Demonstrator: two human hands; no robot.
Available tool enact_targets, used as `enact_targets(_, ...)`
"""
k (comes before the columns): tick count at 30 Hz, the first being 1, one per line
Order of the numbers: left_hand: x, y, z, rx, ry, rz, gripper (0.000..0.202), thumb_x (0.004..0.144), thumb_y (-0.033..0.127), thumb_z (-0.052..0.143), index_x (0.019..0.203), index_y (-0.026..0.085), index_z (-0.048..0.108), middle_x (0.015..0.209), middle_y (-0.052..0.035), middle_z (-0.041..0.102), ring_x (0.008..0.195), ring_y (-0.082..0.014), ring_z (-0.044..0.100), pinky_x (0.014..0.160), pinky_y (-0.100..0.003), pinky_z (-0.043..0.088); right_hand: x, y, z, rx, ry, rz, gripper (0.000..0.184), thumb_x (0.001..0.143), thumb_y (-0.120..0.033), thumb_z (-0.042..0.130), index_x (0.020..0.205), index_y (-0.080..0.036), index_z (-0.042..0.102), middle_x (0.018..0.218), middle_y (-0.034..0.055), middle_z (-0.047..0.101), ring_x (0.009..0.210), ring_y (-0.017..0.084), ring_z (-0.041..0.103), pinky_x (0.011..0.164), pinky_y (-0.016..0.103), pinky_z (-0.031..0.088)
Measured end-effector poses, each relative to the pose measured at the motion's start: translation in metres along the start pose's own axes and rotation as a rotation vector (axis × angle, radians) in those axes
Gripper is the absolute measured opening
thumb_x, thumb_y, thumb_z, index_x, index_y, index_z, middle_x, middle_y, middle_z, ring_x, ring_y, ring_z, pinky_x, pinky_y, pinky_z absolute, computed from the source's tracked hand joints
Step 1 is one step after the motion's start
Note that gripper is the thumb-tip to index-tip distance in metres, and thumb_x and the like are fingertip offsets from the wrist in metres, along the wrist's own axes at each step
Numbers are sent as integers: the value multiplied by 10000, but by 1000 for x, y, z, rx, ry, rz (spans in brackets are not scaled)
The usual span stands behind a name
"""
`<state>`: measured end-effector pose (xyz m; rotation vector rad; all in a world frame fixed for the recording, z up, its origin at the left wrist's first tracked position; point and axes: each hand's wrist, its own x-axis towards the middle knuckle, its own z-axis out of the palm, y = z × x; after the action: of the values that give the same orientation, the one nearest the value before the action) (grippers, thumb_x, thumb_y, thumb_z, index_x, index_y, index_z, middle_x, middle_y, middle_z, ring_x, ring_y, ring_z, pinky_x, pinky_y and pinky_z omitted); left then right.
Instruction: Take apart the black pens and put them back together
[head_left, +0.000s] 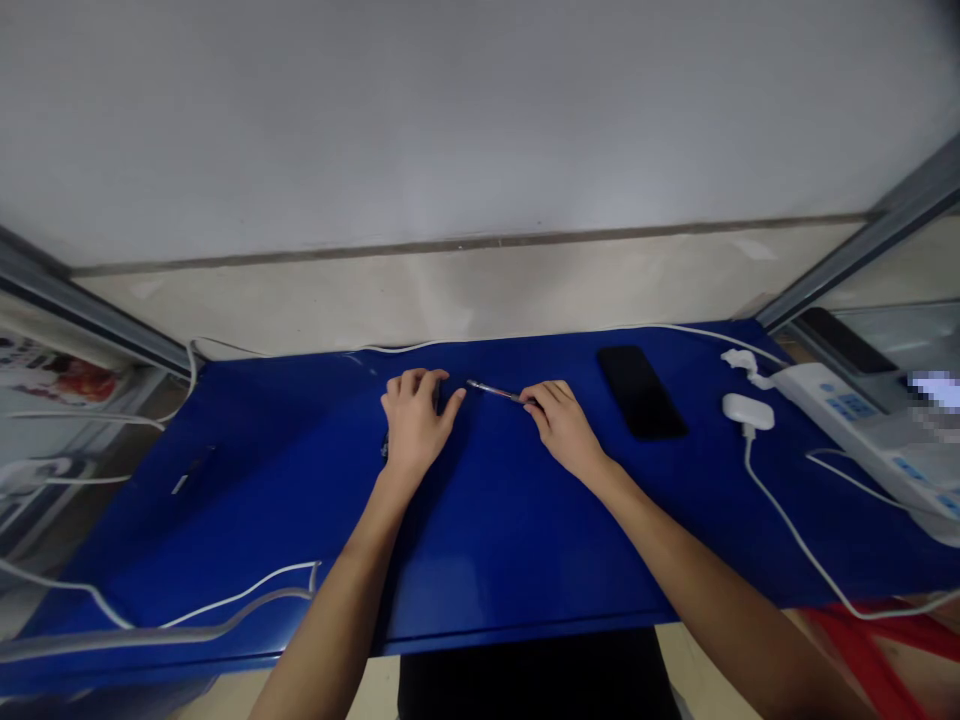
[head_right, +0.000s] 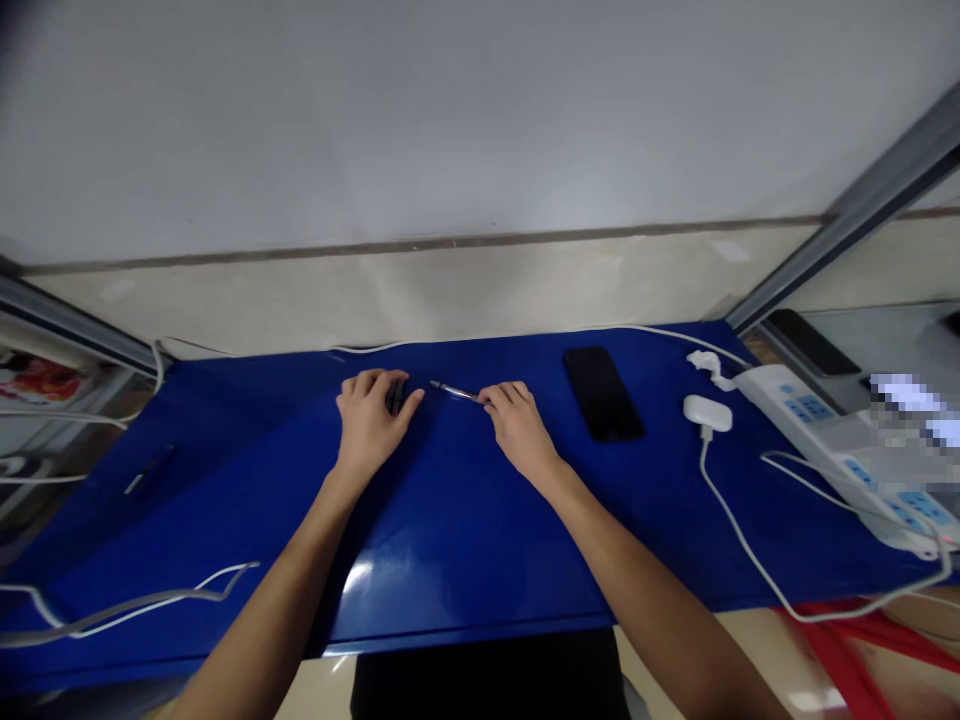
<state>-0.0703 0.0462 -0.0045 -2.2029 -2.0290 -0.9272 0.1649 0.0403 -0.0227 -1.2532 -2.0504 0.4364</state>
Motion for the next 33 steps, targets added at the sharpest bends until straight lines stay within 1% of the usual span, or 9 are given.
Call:
enact_targets(5, -6, 11, 1, -64, -139, 321, 328, 963, 398, 564, 1267, 295, 631, 1293, -104, 593, 1222, -304, 466, 978, -439, 328, 2, 0, -3, 187, 82, 198, 86, 934, -204, 542, 965, -231, 618, 949, 57, 654, 913, 219, 613, 852, 385, 491)
enact_targets(8, -7, 15, 4, -124, -208, 404, 282, 996, 333, 509, 1226, 266, 659, 1119, -96, 666, 1083, -270, 539, 938, -415, 339, 3, -1, -4, 317, 46, 247, 81, 947, -274, 553, 977, -228, 611, 934, 43, 670, 884, 200, 644, 854, 370, 499)
enact_targets(11, -7, 16, 5, -151, -244, 397, 279, 1014, 301, 461, 1146, 219, 692, 934, -89, 671, 896, -243, 547, 844, -381, 364, 2, -5, -6, 345, -49, 194, 153, 965, -302, 551, 1075, -230, 631, 986, 50, 691, 909, 193, 659, 859, 359, 507)
enact_targets(14, -7, 17, 3, -130, -259, 426, 305, 1026, 314, 425, 1119, 197, 691, 941, -97, 653, 886, -241, 523, 825, -368, 379, 0, -8, -7, 218, -151, 67, 225, 995, -290, 516, 1159, -231, 658, 1056, 72, 689, 979, 206, 646, 904, 380, 501)
enact_targets(16, -7, 17, 2, -119, -281, 465, 312, 1025, 336, 427, 1109, 198, 693, 940, -94, 646, 885, -239, 512, 828, -367, 387, -2, -10, -6, 114, -209, -3, 252, 1013, -288, 483, 1159, -207, 672, 1051, 91, 688, 1000, 227, 636, 917, 405, 499)
enact_targets(19, -7, 18, 3, -102, -297, 482, 321, 1020, 366, 439, 1089, 207, 709, 887, -85, 644, 851, -234, 501, 810, -368, 391, -4, -9, -4, 1, -247, -76, 271, 1021, -296, 466, 1106, -168, 688, 974, 103, 690, 923, 237, 631, 874, 416, 511)
enact_targets(25, -10, 20, 8, -119, -285, 438, 353, 1033, 357, 400, 1010, 194, 712, 824, -75, 627, 792, -218, 480, 781, -358, 395, -3, -9, -3, -157, -179, -190, 315, 1032, -297, 426, 1060, -166, 711, 824, 83, 662, 766, 218, 570, 764, 371, 504)
enact_targets(29, -10, 22, 8, -152, -296, 387, 372, 1040, 362, 386, 912, 185, 686, 754, -53, 591, 760, -205, 476, 765, -344, 386, -3, -15, -6, -273, -140, -222, 313, 1029, -271, 427, 1023, -148, 715, 774, 77, 642, 744, 215, 542, 776, 360, 501)
enact_targets(33, -11, 23, 9, -181, -354, 340, 430, 1054, 370, 343, 789, 183, 624, 730, -29, 583, 725, -179, 486, 773, -334, 378, -4, -18, -7, -278, -86, -215, 270, 1014, -252, 468, 1014, -136, 712, 815, 88, 668, 788, 223, 564, 807, 363, 505)
